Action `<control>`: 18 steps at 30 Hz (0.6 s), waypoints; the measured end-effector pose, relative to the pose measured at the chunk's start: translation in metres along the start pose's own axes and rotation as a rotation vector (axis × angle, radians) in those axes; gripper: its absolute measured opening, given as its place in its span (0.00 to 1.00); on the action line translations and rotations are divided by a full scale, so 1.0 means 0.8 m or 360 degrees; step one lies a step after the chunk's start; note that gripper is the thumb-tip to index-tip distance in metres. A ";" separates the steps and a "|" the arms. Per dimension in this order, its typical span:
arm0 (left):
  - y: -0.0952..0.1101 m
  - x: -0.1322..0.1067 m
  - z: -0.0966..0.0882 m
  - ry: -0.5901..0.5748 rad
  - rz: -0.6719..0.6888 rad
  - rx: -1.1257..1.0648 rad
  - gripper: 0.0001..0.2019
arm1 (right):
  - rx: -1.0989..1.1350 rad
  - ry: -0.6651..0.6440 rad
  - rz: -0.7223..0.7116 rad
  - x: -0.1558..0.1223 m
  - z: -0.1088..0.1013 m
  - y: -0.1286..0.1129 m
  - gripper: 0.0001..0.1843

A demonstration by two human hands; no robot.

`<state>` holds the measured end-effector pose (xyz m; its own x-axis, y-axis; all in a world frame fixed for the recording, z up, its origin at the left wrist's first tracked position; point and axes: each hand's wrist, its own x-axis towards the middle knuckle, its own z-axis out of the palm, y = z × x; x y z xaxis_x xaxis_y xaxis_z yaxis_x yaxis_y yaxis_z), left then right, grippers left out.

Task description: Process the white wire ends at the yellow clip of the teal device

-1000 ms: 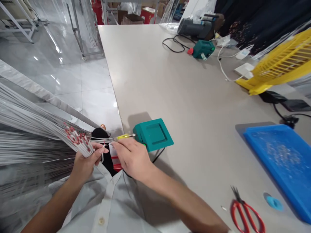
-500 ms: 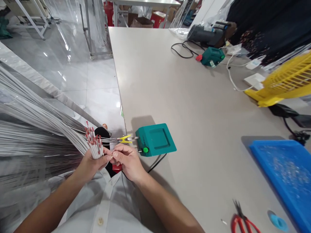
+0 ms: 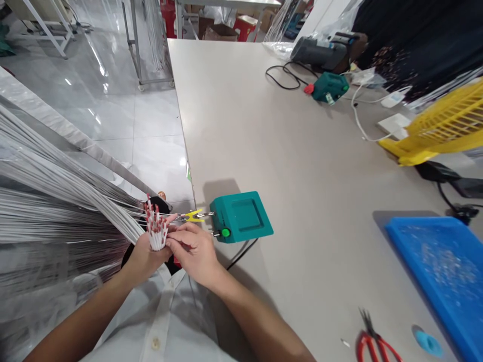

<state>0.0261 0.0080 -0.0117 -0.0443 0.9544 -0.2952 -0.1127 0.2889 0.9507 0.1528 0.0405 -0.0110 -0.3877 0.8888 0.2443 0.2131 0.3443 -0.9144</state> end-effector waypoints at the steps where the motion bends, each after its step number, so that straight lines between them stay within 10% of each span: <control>1: 0.000 0.000 -0.001 -0.0035 -0.0001 -0.0004 0.25 | -0.0002 0.0033 -0.0017 0.000 0.001 0.001 0.06; 9: -0.003 -0.005 -0.014 -0.0022 -0.0097 -0.0213 0.14 | 0.0058 0.0244 0.0113 -0.007 0.002 0.002 0.06; 15: -0.003 0.002 -0.016 0.0590 0.0048 -0.0200 0.11 | 0.0105 0.0187 0.0076 -0.010 0.001 0.010 0.04; 18: -0.003 0.000 -0.015 0.0374 0.0024 0.0076 0.12 | 0.0087 0.0126 0.0040 -0.009 -0.001 0.011 0.04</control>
<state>0.0146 0.0066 -0.0150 -0.2759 0.9165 -0.2895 -0.0633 0.2832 0.9570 0.1583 0.0378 -0.0207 -0.3106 0.9187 0.2438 0.1717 0.3065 -0.9363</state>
